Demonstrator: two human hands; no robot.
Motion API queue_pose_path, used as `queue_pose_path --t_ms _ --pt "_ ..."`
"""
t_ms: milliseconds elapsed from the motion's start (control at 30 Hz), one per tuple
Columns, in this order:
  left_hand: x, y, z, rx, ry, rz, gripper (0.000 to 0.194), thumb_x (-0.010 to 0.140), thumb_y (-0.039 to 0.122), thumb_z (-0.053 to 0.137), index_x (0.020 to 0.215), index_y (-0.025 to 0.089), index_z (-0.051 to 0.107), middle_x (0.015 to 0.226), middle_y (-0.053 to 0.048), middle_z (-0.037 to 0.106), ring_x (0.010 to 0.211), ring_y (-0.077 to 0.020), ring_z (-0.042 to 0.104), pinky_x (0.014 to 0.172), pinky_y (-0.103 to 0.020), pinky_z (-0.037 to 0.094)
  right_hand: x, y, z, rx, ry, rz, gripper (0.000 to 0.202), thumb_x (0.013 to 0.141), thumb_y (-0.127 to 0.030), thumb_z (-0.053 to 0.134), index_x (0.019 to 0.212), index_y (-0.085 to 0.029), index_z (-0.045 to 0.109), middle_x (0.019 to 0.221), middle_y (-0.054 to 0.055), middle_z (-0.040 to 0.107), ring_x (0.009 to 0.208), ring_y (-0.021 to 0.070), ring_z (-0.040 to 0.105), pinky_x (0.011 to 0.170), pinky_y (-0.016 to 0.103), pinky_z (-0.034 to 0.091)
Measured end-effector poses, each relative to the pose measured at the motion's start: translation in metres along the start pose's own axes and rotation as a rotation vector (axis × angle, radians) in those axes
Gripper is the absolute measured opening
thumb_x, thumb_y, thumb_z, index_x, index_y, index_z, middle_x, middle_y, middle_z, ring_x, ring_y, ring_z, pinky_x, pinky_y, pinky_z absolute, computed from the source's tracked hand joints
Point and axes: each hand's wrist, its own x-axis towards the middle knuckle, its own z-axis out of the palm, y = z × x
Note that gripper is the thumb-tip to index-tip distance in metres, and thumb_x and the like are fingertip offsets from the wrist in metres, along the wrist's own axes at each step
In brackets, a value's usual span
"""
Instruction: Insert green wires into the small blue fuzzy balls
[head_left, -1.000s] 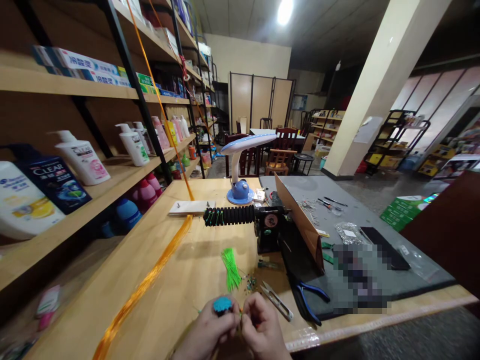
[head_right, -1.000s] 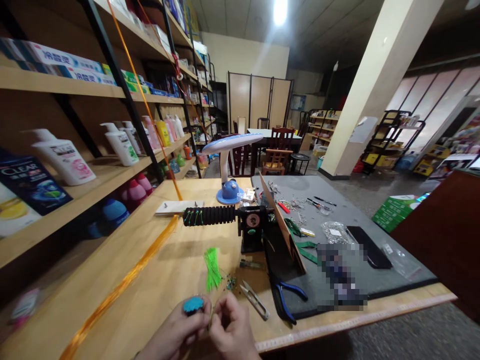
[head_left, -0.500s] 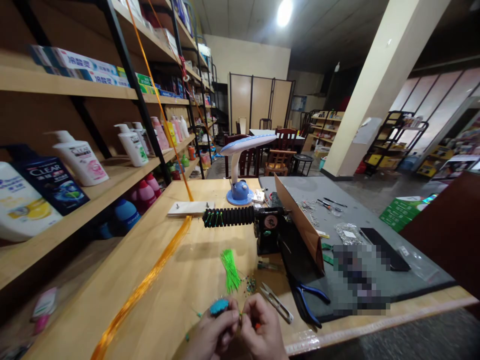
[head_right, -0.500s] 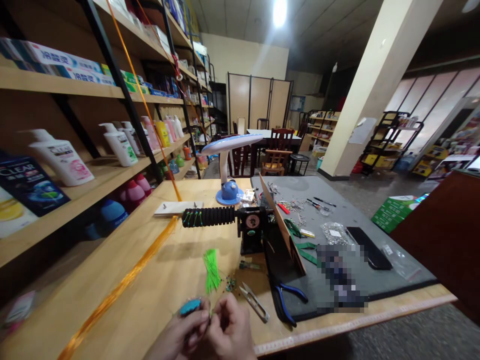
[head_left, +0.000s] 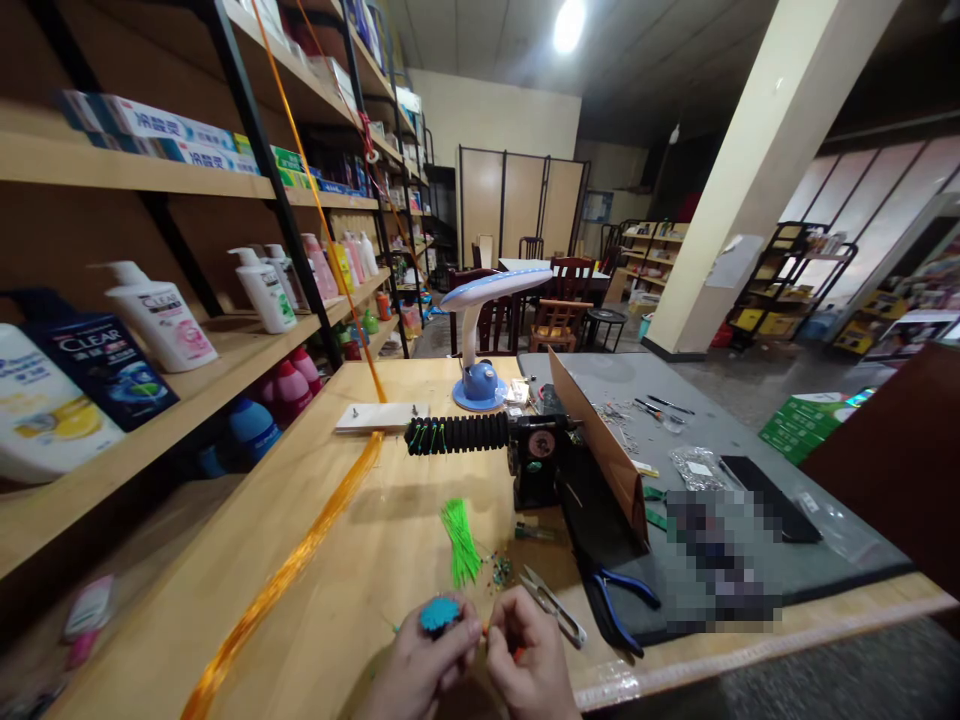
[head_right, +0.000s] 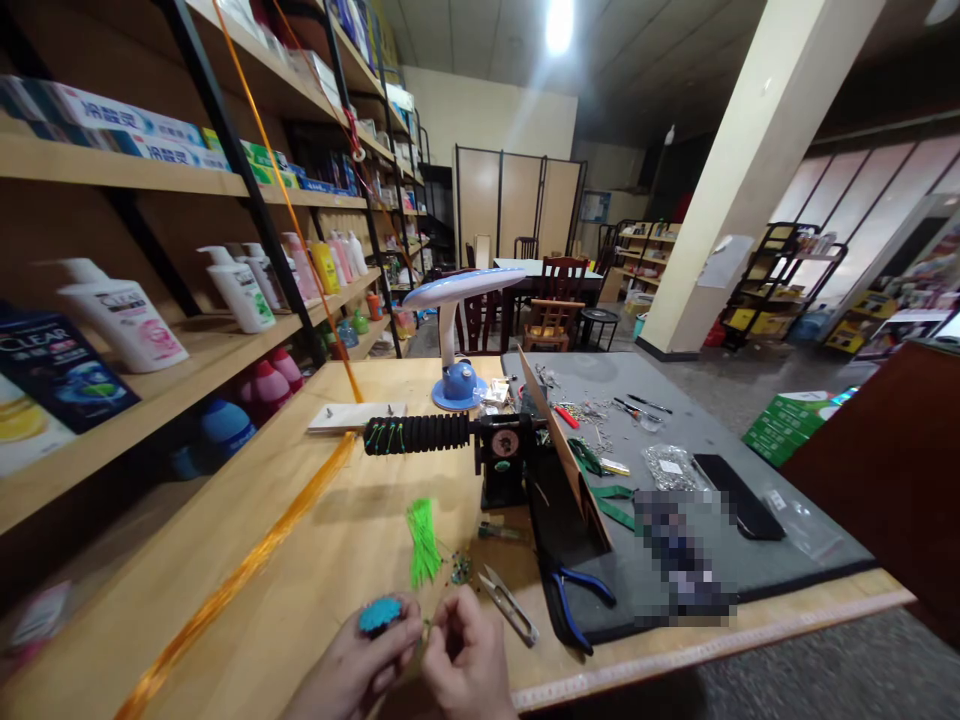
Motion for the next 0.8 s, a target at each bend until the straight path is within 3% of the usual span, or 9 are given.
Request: queue_pose_path --t_ms 133,300,367,500,633,733,800 --pt "0.006 -0.006 -0.007 -0.042 0.063 -0.003 0.051 0.046 0.056 0.090 0.070 0.016 0.068 0.051 0.006 0.055 0.044 -0.0053 0.037 0.042 -0.018 0.025 -0.001 0.002 0.000 -0.001 0.002 0.022 0.011 0.080 -0.019 0.052 0.073 -0.022 0.043 0.058 -0.009 0.034 0.049 0.0089 0.033 0.046 0.020 0.024" --pt "0.003 -0.003 -0.003 0.086 -0.008 0.021 0.047 0.051 0.056 0.087 0.064 0.017 0.066 0.048 0.006 0.052 0.047 -0.0078 0.039 0.045 -0.020 0.030 0.000 0.002 0.001 0.020 0.000 0.005 0.011 0.079 -0.020 0.054 0.074 -0.022 0.044 0.058 -0.009 0.034 0.049 0.0086 0.033 0.046 0.020 0.025" --pt "0.000 0.001 0.001 0.083 0.022 0.048 0.046 0.050 0.055 0.088 0.062 0.017 0.065 0.049 0.006 0.052 0.050 -0.0089 0.042 0.048 -0.020 0.032 0.000 0.003 0.001 0.023 0.000 0.000 0.012 0.079 -0.020 0.055 0.074 -0.022 0.045 0.058 -0.009 0.036 0.049 0.0086 0.034 0.046 0.020 0.026" --pt "-0.006 0.011 0.005 0.009 0.105 0.068 0.047 0.054 0.056 0.087 0.069 0.017 0.065 0.051 0.008 0.050 0.047 -0.0068 0.033 0.044 -0.018 0.023 -0.003 0.011 0.004 0.054 0.032 0.052 0.014 0.079 -0.023 0.058 0.073 -0.022 0.045 0.058 -0.009 0.037 0.049 0.0084 0.035 0.046 0.020 0.027" --pt "-0.012 0.020 0.001 0.027 0.088 0.133 0.044 0.059 0.056 0.084 0.067 0.018 0.062 0.053 0.007 0.049 0.048 -0.0080 0.035 0.045 -0.019 0.026 -0.007 0.023 0.008 0.218 0.057 0.165 0.022 0.082 -0.036 0.060 0.073 -0.023 0.045 0.057 -0.008 0.039 0.045 0.0078 0.034 0.041 0.018 0.027" --pt "-0.017 0.023 -0.001 0.187 0.101 0.268 0.038 0.063 0.053 0.082 0.070 0.020 0.066 0.057 0.005 0.052 0.053 -0.0118 0.043 0.049 -0.021 0.035 -0.007 0.026 0.010 0.378 0.053 0.268 0.033 0.082 -0.048 0.064 0.074 -0.023 0.045 0.055 -0.009 0.041 0.042 0.0064 0.032 0.038 0.016 0.028" --pt "-0.020 0.023 0.001 0.340 0.078 0.340 0.032 0.066 0.046 0.081 0.083 0.021 0.071 0.057 0.005 0.053 0.052 -0.0131 0.046 0.051 -0.022 0.038 -0.006 0.024 0.010 0.475 0.042 0.319 0.040 0.079 -0.056 0.067 0.075 -0.023 0.045 0.053 -0.011 0.041 0.039 0.0048 0.030 0.037 0.015 0.028"
